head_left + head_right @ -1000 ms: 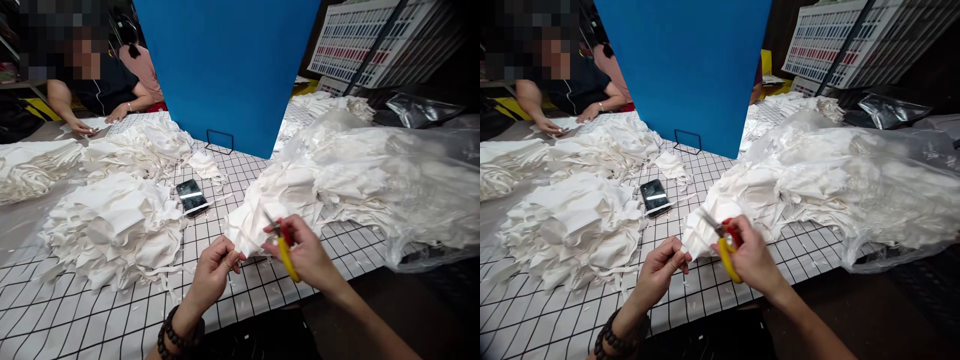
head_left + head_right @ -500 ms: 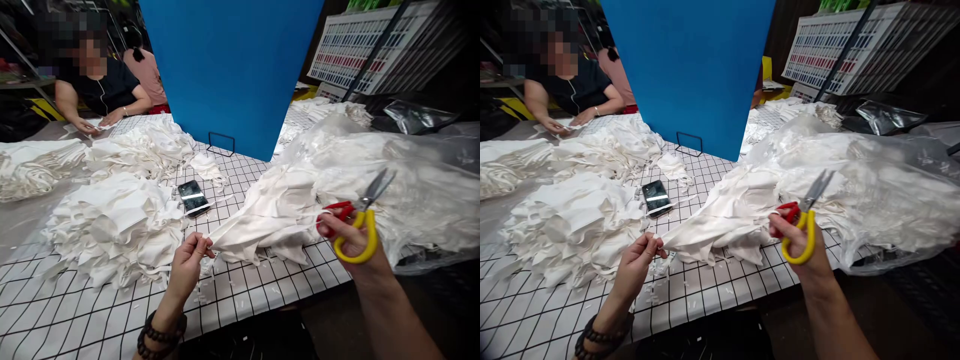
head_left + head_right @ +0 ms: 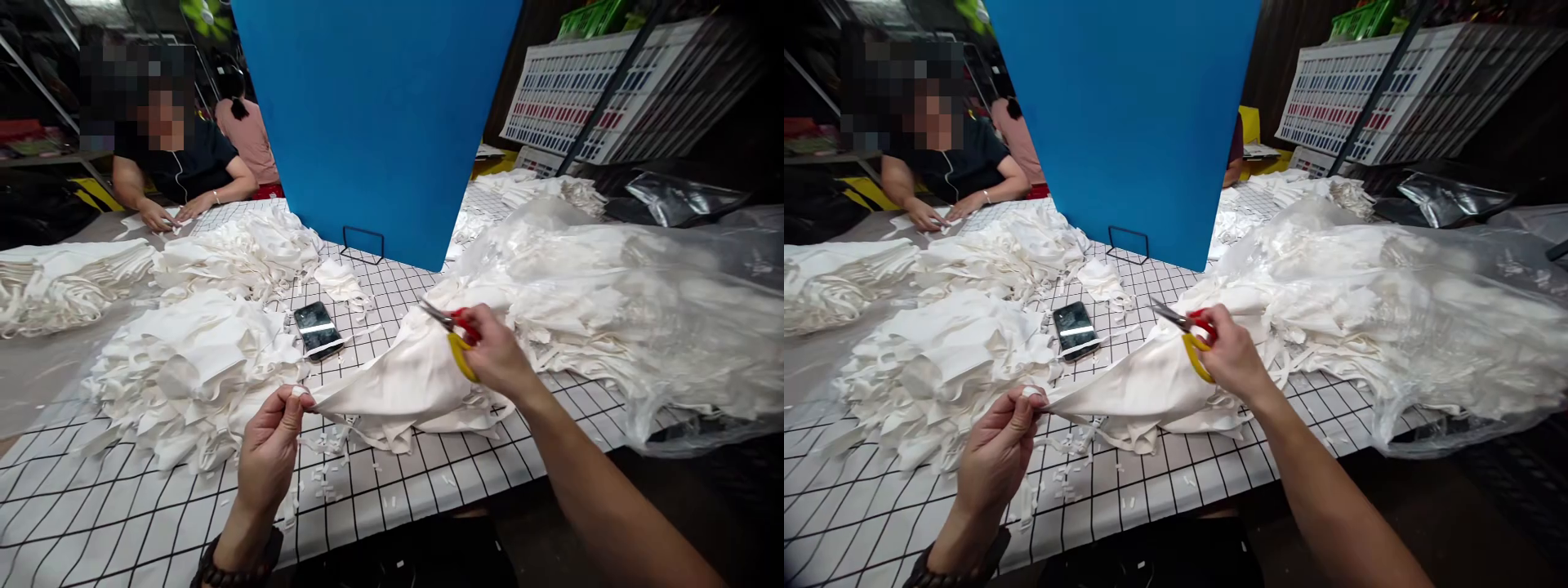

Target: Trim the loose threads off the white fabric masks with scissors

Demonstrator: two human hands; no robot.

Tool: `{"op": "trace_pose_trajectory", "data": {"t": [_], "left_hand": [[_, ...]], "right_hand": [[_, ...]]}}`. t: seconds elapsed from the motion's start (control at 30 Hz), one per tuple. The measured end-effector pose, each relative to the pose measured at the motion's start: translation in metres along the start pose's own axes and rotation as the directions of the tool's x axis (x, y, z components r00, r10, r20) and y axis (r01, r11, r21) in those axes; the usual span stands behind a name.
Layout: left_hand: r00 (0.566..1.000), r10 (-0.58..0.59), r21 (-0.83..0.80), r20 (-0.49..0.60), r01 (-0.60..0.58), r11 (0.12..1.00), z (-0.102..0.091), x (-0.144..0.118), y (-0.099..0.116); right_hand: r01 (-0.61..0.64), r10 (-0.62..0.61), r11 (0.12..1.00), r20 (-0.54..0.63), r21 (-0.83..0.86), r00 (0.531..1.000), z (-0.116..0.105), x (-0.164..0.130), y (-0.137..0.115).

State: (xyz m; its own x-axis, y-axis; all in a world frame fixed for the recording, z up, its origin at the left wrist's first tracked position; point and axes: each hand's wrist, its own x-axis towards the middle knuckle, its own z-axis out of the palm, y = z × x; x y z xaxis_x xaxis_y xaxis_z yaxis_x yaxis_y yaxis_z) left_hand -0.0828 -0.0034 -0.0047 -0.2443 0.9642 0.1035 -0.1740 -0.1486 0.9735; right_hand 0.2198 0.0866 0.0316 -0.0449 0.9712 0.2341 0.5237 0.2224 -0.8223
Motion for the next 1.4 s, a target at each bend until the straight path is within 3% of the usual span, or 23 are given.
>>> {"op": "trace_pose_trajectory", "data": {"t": [0.03, 0.17, 0.27, 0.33, 0.37, 0.4, 0.43, 0.47, 0.5, 0.53, 0.57, 0.67, 0.9, 1.07, 1.17, 1.27, 1.33, 1.4], "left_hand": [[1.000, -0.003, 0.034, -0.011, 0.003, 0.999, -0.004, 0.000, -0.001], [0.996, 0.019, 0.330, -0.082, 0.009, 0.944, -0.026, 0.004, -0.001], [0.976, 0.105, 0.687, -0.193, 0.058, 0.724, -0.031, 0.003, 0.009], [0.946, 0.197, 0.787, -0.257, 0.087, 0.611, -0.018, -0.004, 0.019], [0.948, 0.192, 0.773, -0.254, 0.080, 0.629, -0.006, -0.009, 0.022], [0.974, 0.108, 0.707, -0.201, 0.068, 0.703, 0.008, -0.016, 0.024], [0.996, -0.040, 0.591, -0.077, 0.078, 0.803, 0.024, -0.024, 0.024], [0.973, -0.213, 0.453, 0.088, 0.151, 0.878, 0.041, -0.031, 0.022], [0.896, -0.373, 0.329, 0.242, 0.285, 0.900, 0.058, -0.038, 0.019], [0.826, -0.467, 0.209, 0.316, 0.420, 0.883, 0.073, -0.043, 0.013], [0.789, -0.516, 0.084, 0.333, 0.520, 0.850, 0.086, -0.047, 0.007], [0.784, -0.561, -0.221, 0.267, 0.616, 0.756, 0.107, -0.048, -0.007], [0.743, -0.611, -0.225, 0.272, 0.666, 0.711, 0.097, -0.040, -0.004], [0.702, -0.587, -0.182, 0.404, 0.690, 0.700, 0.091, -0.039, -0.011], [0.706, -0.563, -0.234, 0.430, 0.690, 0.685, 0.087, -0.036, -0.017], [0.732, -0.558, -0.246, 0.391, 0.667, 0.703, 0.083, -0.035, -0.016], [0.762, -0.537, -0.223, 0.362, 0.630, 0.744, 0.081, -0.037, -0.011], [0.771, -0.511, -0.176, 0.379, 0.603, 0.778, 0.080, -0.039, -0.005]], "right_hand": [[0.045, -0.034, 0.990, 0.085, -0.131, 0.996, 0.008, 0.014, -0.003], [0.088, -0.059, 0.976, 0.148, -0.198, 0.987, 0.026, 0.049, -0.003], [0.115, -0.097, 0.977, 0.105, -0.181, 0.990, 0.024, 0.038, -0.008], [0.197, -0.189, 0.969, 0.068, -0.147, 0.980, 0.021, 0.019, -0.018], [0.259, -0.254, 0.956, 0.052, -0.135, 0.966, 0.020, 0.007, -0.024], [0.320, -0.318, 0.938, 0.036, -0.136, 0.947, 0.019, -0.005, -0.030], [0.373, -0.375, 0.914, 0.019, -0.157, 0.927, 0.020, -0.017, -0.036], [0.410, -0.418, 0.890, 0.002, -0.197, 0.908, 0.022, -0.030, -0.041], [0.436, -0.453, 0.864, -0.011, -0.252, 0.891, 0.024, -0.042, -0.045], [0.452, -0.481, 0.836, -0.019, -0.311, 0.876, 0.027, -0.054, -0.048], [0.467, -0.505, 0.807, -0.013, -0.361, 0.863, 0.029, -0.066, -0.049], [0.510, -0.533, 0.761, 0.062, -0.401, 0.844, 0.036, -0.098, -0.049], [0.484, -0.450, 0.842, 0.184, -0.238, 0.874, 0.046, -0.135, -0.039], [0.476, -0.442, 0.857, 0.193, -0.198, 0.876, 0.053, -0.136, -0.041], [0.436, -0.400, 0.887, 0.221, -0.153, 0.890, 0.046, -0.141, -0.043], [0.231, -0.200, 0.968, 0.259, -0.097, 0.945, 0.030, -0.144, -0.042], [0.038, -0.025, 0.998, 0.208, -0.057, 0.978, 0.021, -0.140, -0.040], [-0.077, 0.072, 0.996, 0.126, 0.035, 0.989, 0.018, -0.128, -0.036]]}}
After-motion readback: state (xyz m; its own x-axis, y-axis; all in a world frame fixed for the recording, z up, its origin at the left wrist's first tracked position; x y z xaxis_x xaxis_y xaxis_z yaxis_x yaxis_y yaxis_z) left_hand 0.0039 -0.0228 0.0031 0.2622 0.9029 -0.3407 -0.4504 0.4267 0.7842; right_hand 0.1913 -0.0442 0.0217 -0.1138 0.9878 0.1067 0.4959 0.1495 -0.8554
